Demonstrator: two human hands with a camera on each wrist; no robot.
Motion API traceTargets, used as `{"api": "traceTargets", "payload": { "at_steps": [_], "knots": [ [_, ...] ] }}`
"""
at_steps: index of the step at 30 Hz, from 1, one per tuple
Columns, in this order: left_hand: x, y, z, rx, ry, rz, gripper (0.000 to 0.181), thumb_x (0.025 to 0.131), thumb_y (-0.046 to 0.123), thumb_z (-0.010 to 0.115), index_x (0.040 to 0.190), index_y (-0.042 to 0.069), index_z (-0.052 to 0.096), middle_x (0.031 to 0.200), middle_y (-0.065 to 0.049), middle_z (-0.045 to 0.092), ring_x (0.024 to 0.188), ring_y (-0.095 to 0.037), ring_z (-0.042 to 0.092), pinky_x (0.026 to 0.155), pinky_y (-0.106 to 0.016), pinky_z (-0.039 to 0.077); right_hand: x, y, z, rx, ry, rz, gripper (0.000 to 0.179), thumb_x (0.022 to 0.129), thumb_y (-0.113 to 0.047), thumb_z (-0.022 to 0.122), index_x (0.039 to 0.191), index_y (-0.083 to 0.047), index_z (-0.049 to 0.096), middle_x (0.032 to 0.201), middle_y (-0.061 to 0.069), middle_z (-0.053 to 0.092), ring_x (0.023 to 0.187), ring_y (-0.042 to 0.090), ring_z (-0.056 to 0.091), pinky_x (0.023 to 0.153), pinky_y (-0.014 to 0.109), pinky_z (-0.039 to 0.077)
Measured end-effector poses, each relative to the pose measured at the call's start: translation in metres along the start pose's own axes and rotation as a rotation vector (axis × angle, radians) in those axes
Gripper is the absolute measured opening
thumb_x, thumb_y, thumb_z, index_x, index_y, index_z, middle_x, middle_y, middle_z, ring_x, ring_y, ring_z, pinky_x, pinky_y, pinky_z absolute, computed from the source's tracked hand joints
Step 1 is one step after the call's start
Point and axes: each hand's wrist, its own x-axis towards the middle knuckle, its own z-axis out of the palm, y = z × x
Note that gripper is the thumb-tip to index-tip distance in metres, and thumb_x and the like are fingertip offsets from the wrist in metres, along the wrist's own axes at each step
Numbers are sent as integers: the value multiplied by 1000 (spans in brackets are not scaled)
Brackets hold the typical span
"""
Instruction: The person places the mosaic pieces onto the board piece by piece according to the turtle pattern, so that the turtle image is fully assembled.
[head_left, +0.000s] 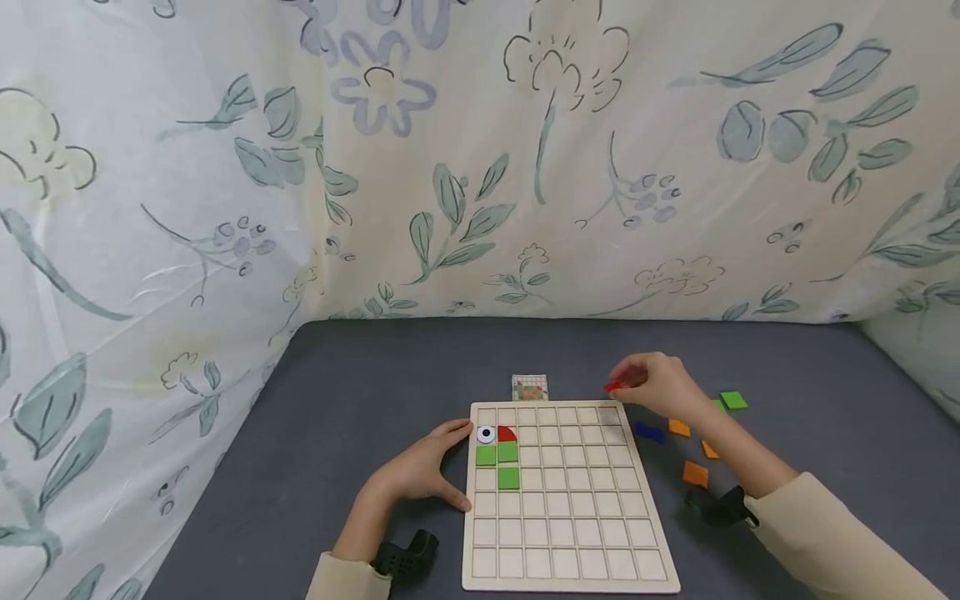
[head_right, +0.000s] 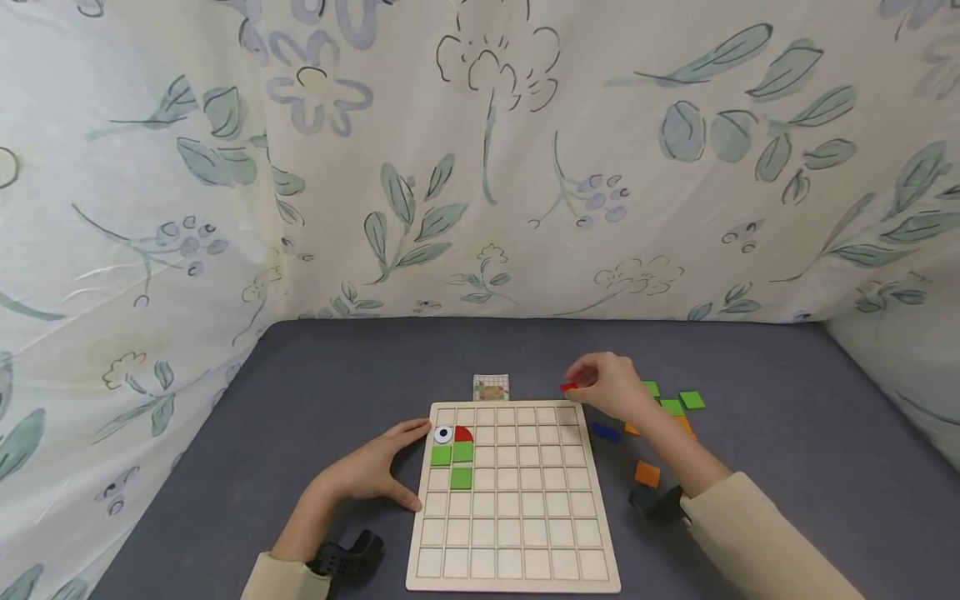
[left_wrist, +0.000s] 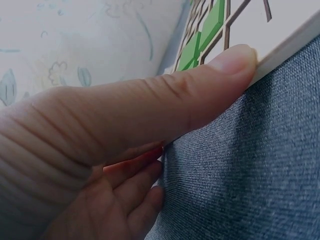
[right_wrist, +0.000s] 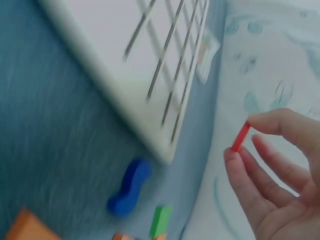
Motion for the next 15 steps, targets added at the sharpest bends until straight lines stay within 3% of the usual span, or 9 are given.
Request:
{"api": "traceTargets", "payload": {
  "at_steps": [15],
  "knots": [
    [0,-3,6,9,15,2,105,60,24,87,145,4,28,150,-12,23,137,-33,23,102,-52,30,-21,-60,47,150,-70,-141,20,75,-12,76,91,-3,68,82,2,67,73,13,61,63,23,50]
  ]
}}
